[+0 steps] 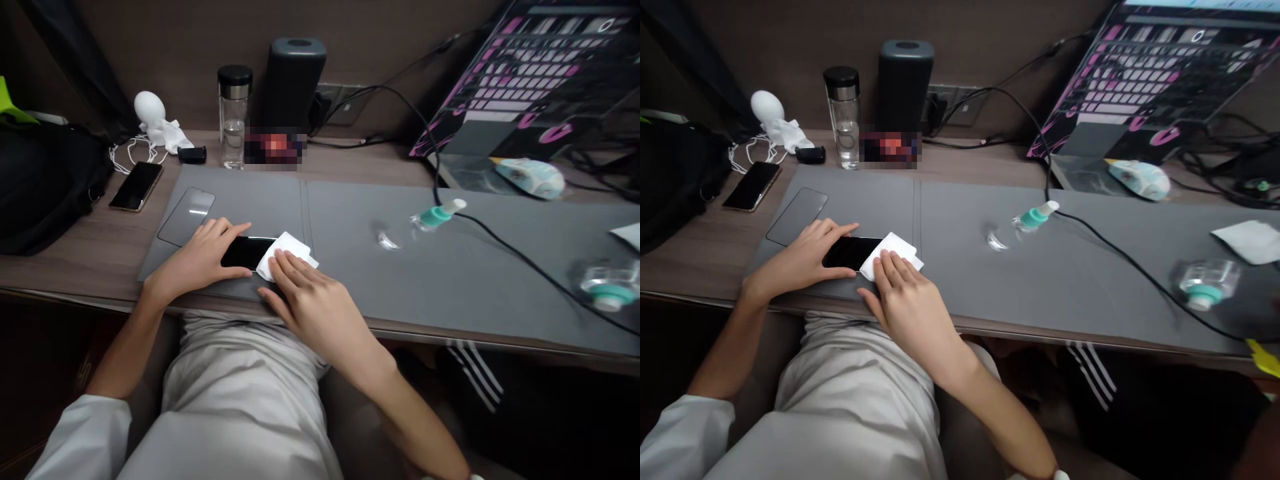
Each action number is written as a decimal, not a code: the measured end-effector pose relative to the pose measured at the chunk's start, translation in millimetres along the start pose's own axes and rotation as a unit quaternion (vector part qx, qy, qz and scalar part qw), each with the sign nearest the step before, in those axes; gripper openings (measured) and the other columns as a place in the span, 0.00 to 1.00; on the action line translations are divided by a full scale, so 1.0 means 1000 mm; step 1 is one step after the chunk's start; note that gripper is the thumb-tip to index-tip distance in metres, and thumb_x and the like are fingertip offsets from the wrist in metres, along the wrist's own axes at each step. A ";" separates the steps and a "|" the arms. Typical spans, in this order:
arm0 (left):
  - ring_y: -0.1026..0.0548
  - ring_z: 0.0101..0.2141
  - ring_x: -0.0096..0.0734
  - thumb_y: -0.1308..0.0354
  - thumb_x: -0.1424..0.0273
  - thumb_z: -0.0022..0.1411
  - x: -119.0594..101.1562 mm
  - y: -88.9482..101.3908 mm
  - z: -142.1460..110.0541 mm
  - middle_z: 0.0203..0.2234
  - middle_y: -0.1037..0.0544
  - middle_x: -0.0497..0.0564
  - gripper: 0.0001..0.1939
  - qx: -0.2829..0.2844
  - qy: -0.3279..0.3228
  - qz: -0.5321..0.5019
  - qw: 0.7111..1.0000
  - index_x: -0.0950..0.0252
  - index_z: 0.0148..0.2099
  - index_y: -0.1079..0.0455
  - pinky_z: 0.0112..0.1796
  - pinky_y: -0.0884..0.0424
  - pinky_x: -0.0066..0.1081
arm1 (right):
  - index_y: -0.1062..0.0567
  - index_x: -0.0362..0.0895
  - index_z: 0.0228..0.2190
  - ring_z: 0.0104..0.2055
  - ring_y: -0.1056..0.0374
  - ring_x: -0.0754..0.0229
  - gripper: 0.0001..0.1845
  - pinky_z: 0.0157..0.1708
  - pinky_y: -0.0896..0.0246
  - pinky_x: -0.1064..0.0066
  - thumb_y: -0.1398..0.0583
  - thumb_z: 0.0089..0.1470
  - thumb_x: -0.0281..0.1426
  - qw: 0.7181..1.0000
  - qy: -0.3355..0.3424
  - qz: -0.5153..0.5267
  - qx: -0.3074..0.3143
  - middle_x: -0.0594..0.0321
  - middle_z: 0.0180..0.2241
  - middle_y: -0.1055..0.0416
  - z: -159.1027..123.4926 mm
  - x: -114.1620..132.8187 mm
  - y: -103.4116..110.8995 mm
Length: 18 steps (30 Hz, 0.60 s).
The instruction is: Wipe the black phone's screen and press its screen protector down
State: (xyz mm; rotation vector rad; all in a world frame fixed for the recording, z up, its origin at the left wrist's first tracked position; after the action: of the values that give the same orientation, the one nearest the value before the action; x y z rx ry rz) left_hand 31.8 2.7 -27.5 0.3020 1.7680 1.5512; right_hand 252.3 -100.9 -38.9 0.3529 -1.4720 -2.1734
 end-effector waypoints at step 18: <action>0.29 0.60 0.50 0.37 0.51 0.76 0.005 -0.002 -0.001 0.59 0.28 0.57 0.40 -0.010 -0.012 0.014 1.000 0.61 0.80 0.42 0.67 0.36 0.49 | 0.24 0.27 0.64 0.69 0.26 0.38 0.29 0.69 0.28 0.47 0.41 0.77 0.39 0.998 0.017 0.023 -0.054 0.33 0.66 0.26 0.019 -0.003 -0.035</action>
State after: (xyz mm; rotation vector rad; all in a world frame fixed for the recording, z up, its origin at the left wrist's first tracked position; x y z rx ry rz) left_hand 28.5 4.8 -31.2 0.3361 1.7348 1.5780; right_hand 237.2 -73.2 -64.0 0.3155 -1.3256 -2.1891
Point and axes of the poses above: each hand's wrist, its own z-axis towards the middle knuckle, its own y-axis out of the back of the hand, x = y × z, the point moved 2 cm from there along z, towards the middle knuckle
